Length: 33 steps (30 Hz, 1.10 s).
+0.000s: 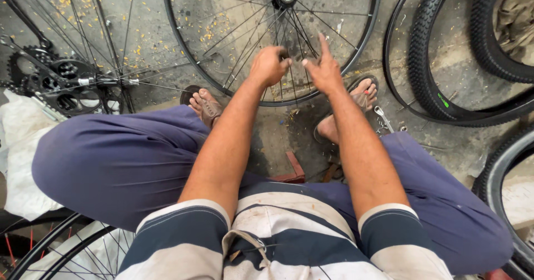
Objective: The person sits on the floor and repeatedly presses a rubber rim strip into the rim of a bicycle wheel using both hands. They rotate the wheel to work around its circumference, ensuring the strip is fully seated inside the rim channel.
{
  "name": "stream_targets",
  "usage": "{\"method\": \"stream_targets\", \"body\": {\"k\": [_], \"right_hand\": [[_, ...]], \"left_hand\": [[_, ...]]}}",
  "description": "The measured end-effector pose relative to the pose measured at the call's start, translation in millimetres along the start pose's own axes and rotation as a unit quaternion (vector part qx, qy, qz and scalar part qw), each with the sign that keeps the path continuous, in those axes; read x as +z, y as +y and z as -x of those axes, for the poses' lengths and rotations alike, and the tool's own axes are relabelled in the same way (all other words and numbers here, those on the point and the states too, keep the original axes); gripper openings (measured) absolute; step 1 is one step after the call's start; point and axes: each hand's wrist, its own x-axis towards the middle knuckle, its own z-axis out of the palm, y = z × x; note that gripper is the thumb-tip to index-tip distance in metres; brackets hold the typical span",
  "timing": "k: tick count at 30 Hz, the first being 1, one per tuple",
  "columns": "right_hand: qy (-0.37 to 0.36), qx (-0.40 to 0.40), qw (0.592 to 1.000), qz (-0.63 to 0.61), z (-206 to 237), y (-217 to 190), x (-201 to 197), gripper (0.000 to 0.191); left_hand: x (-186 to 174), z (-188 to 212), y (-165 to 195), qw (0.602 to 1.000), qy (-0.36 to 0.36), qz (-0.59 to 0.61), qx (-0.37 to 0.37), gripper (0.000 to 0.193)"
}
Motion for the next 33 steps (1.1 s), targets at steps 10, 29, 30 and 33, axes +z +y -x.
{"method": "stream_targets", "body": {"k": [10,29,30,33], "right_hand": [[0.211,0.152,0.966,-0.001,40.0,93.5,12.9,0.036],[0.245,0.116,0.961,0.047,59.4,85.6,1.6,0.03],[0.257,0.098,0.959,0.062,59.3,86.6,1.2,0.029],[0.252,0.11,0.96,0.045,58.9,85.7,0.2,0.032]], "left_hand": [[20.6,7.8,19.1,0.994,0.046,-0.079,-0.065,0.033],[3.8,1.6,22.2,0.993,0.007,-0.028,-0.11,0.023],[4.2,1.7,22.1,0.994,0.013,-0.029,-0.102,0.023],[5.4,1.2,21.3,0.994,0.018,-0.032,-0.1,0.023]]}}
